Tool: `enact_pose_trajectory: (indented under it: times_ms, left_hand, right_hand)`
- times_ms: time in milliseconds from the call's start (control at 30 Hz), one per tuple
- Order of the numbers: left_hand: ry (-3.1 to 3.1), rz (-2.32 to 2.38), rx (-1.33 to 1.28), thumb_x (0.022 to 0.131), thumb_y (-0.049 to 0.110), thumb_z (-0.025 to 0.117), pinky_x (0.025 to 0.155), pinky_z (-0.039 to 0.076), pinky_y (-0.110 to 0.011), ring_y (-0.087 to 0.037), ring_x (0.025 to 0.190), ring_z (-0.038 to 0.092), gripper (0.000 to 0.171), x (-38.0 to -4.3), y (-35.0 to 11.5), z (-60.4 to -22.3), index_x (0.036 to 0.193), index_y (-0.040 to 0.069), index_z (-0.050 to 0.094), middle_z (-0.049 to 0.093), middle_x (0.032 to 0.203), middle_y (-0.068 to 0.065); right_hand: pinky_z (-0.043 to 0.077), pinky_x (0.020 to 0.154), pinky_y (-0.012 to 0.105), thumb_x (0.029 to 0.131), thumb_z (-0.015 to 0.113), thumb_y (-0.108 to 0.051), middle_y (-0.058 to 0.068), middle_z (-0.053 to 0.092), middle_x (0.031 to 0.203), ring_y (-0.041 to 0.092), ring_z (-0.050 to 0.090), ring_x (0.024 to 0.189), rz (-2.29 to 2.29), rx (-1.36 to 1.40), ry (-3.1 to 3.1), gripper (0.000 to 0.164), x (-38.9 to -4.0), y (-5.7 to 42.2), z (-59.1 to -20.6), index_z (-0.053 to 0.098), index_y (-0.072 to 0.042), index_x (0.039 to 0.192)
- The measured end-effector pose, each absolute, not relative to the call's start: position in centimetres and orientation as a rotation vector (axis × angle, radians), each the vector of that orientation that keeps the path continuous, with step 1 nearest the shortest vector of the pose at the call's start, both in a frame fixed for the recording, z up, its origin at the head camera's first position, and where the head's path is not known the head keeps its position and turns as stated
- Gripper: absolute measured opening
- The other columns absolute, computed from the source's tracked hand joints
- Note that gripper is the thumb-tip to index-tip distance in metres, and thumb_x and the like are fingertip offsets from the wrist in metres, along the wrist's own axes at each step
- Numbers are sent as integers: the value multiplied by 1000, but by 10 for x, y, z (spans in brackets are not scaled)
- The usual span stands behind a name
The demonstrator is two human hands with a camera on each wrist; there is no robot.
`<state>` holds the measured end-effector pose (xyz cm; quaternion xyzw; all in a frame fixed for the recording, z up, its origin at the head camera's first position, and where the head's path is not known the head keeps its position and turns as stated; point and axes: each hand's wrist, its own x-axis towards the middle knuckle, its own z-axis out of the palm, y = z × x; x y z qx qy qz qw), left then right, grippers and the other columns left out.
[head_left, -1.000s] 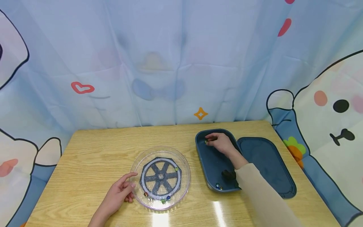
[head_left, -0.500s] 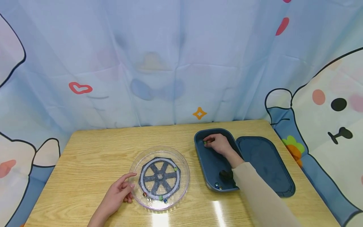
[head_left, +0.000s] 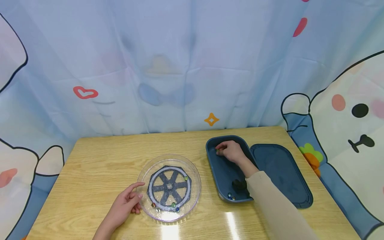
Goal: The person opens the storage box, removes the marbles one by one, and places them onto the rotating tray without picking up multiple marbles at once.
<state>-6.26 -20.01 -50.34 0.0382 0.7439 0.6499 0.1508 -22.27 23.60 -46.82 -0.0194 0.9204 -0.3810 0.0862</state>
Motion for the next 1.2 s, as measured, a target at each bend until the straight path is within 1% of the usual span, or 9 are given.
enact_pose_trajectory:
  times_ms: [167, 667, 800, 1000, 1200]
  left_hand:
    - [2145, 1870, 138, 101, 18, 61, 57, 58, -33, -20, 62, 62, 48, -63, -200, -504, 145, 7, 47, 62, 78, -15]
    - [2128, 1865, 108, 101, 19, 60, 57, 58, -34, -20, 62, 62, 48, -63, -200, -503, 145, 6, 47, 61, 77, -16]
    - [2121, 1865, 99, 101, 20, 61, 57, 58, -34, -20, 62, 62, 48, -62, -200, -504, 146, 6, 46, 61, 78, -16]
    - [2116, 1871, 111, 102, 20, 60, 57, 59, -34, -19, 63, 62, 49, -62, -200, -505, 146, 6, 46, 60, 77, -16]
    - [2120, 1876, 131, 102, 20, 60, 57, 59, -34, -19, 62, 62, 48, -63, -200, -505, 146, 6, 45, 60, 77, -15]
  right_hand:
    - [53, 76, 42, 92, 71, -11, 12, 68, 101, 27, 63, 90, -1154, -47, 2731, 19, -220, 234, -460, 74, -3, 109]
    - [52, 81, 44, 94, 71, -16, 10, 66, 108, 29, 60, 100, -1163, -72, 2774, 20, -209, 224, -429, 73, -9, 113]
    - [53, 81, 43, 94, 71, -17, 8, 66, 106, 27, 62, 98, -1185, -89, 2778, 21, -202, 220, -421, 73, -11, 114]
    - [54, 78, 41, 94, 71, -18, 5, 67, 101, 23, 63, 92, -1247, -199, 2782, 22, -188, 213, -408, 72, -11, 115]
    - [53, 73, 38, 93, 73, -18, 1, 68, 97, 20, 62, 88, -1273, -287, 2803, 21, -173, 201, -397, 73, -12, 113]
